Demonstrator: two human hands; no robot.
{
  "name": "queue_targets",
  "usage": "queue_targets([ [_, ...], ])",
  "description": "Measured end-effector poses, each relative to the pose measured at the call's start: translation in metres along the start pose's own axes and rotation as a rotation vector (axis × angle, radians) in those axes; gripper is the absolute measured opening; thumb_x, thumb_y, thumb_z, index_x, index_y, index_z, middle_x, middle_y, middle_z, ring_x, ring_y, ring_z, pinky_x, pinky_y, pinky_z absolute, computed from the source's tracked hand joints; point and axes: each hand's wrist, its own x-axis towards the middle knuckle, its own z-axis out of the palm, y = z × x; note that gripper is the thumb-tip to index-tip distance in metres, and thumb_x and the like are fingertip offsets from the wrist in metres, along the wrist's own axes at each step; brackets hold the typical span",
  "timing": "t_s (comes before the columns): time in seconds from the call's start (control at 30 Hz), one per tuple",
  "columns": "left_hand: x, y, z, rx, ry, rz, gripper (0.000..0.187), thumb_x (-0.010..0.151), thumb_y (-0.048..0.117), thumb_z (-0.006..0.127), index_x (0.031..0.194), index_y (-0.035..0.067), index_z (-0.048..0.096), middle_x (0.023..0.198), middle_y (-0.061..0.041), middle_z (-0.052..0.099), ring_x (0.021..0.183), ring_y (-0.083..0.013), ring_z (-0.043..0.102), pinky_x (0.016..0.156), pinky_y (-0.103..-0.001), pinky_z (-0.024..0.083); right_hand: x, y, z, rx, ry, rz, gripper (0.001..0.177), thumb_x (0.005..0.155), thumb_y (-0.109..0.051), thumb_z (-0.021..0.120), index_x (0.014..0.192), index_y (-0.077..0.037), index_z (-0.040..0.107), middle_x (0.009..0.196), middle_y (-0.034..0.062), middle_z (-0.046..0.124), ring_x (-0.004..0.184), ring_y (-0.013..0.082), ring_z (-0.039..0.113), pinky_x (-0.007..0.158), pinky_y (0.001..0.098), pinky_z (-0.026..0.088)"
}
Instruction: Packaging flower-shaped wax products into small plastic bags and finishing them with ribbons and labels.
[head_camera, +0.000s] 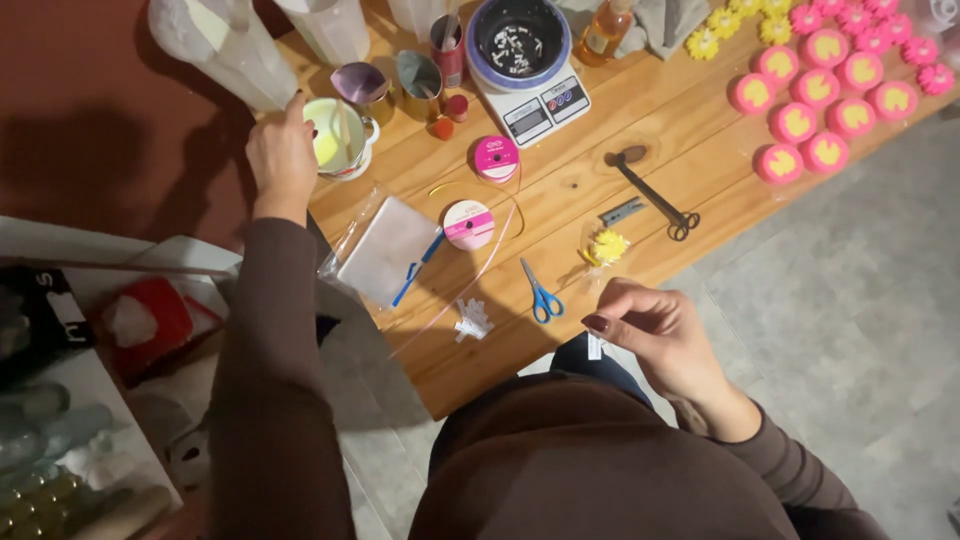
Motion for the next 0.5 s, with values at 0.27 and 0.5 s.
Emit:
queue_targets([
  [0.27,0.01,-0.005,0.013,-0.01,-0.013,-0.025,0.042,0.067,0.008,0.088,0.107,0.011,0.077,0.091,-0.003,0.075,0.101,-0.0274,0.064,0.103,-0.044,0.042,0.007,0.0,-0.008,-0.011,0.008,0.041,0.01,0.089,0.004,0.075,0.08,0.003,0.07,0.082,0.0033,0.059,0.077,0.0125,0.052,0.071,0.0286,0.042],
  [0.5,0.007,-0.012,0.027,-0.039,0.049,-0.011,0.023,0.077,0.005,0.085,0.097,0.015,0.08,0.094,-0.002,0.074,0.108,-0.0287,0.062,0.102,-0.038,0.045,0.009,0.003,-0.007,-0.01,-0.005,0.046,0.011,0.089,0.003,0.075,0.08,0.002,0.07,0.082,0.0027,0.058,0.077,0.0121,0.051,0.071,0.0285,0.041],
])
